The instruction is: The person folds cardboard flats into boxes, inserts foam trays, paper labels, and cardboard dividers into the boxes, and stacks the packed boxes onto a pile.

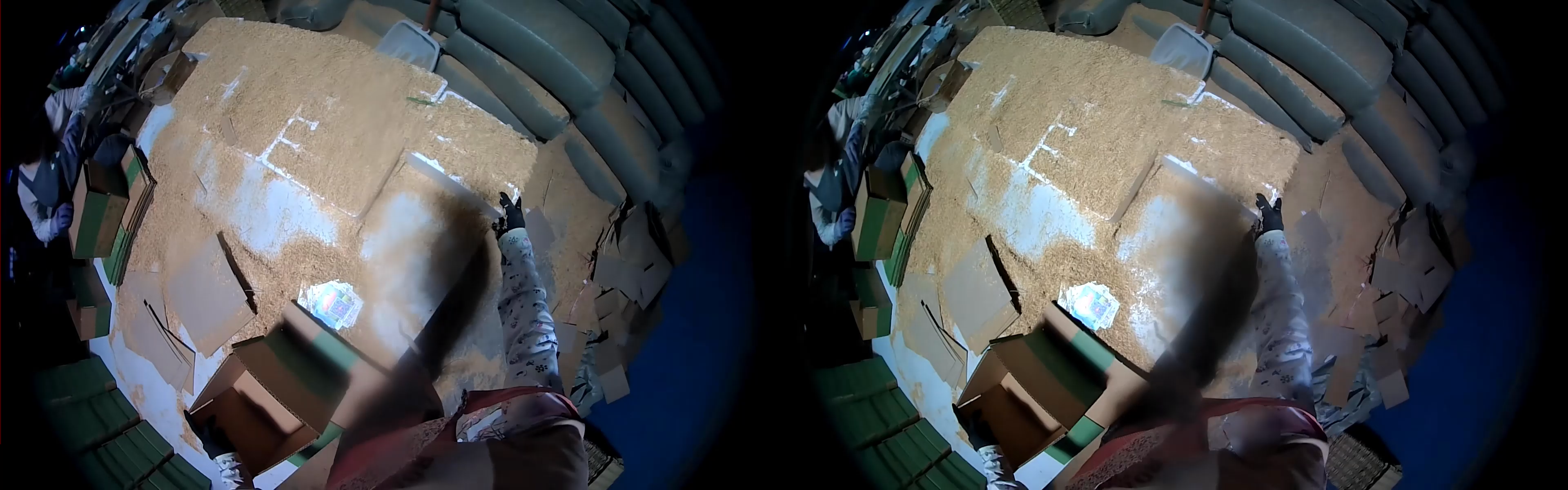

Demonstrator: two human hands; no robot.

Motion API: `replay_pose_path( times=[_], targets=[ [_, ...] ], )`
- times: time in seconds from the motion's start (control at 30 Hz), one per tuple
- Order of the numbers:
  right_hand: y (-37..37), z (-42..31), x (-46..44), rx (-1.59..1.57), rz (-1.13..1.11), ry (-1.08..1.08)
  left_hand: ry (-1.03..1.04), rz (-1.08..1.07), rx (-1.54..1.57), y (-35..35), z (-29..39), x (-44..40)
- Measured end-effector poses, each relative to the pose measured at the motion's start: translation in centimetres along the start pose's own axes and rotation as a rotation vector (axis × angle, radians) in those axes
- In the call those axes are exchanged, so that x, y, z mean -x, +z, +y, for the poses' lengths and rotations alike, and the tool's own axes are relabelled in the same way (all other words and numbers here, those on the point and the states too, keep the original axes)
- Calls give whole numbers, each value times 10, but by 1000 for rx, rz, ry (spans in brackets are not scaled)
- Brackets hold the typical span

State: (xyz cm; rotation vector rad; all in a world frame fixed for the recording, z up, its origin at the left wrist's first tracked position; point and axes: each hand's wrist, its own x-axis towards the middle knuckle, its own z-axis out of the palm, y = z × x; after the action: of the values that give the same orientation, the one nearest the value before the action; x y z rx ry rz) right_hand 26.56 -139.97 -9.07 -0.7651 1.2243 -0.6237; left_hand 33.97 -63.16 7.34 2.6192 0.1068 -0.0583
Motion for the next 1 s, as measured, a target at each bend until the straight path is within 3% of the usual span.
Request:
replay_pose_path(
  times=[0.07,0.17,0.27,0.33,0.47,0.53,0.6,0.67,0.7,0.77,0.8,0.9,0.97,1.0],
  targets=[
    [-9,14,10,-149,6,26,-5,37,64,2,-7,0],
    [-45,49,15,-31,40,-130,-21,82,156,5,-15,1],
    [-47,31,67,-58,78,-94,14,18,-241,6,-10,9],
    [-61,44,54,-69,-137,-248,65,-1,-76,6,11,6],
    [-63,9,129,-232,-373,6,139,0,11,8,27,2],
    [-13,-31,232,-322,-535,185,135,16,26,17,13,-7],
    [9,-25,263,-99,-615,212,77,23,91,19,20,-8],
    [39,-10,300,413,-977,-395,70,22,262,24,25,-12],
    [54,-2,318,556,-1044,-737,60,22,378,23,32,-13],
    [113,-1,376,502,-1178,-1272,81,25,653,58,-17,-35],
    [130,14,383,537,-1241,-1015,-31,-60,811,25,34,-30],
    [168,41,438,340,-1370,-390,-95,-156,1137,17,31,-28],
    [170,52,453,373,-1435,-147,-126,-249,1299,11,21,-18],
    [164,58,448,432,-1445,-167,-136,-279,1349,8,17,-12]
  ],
)
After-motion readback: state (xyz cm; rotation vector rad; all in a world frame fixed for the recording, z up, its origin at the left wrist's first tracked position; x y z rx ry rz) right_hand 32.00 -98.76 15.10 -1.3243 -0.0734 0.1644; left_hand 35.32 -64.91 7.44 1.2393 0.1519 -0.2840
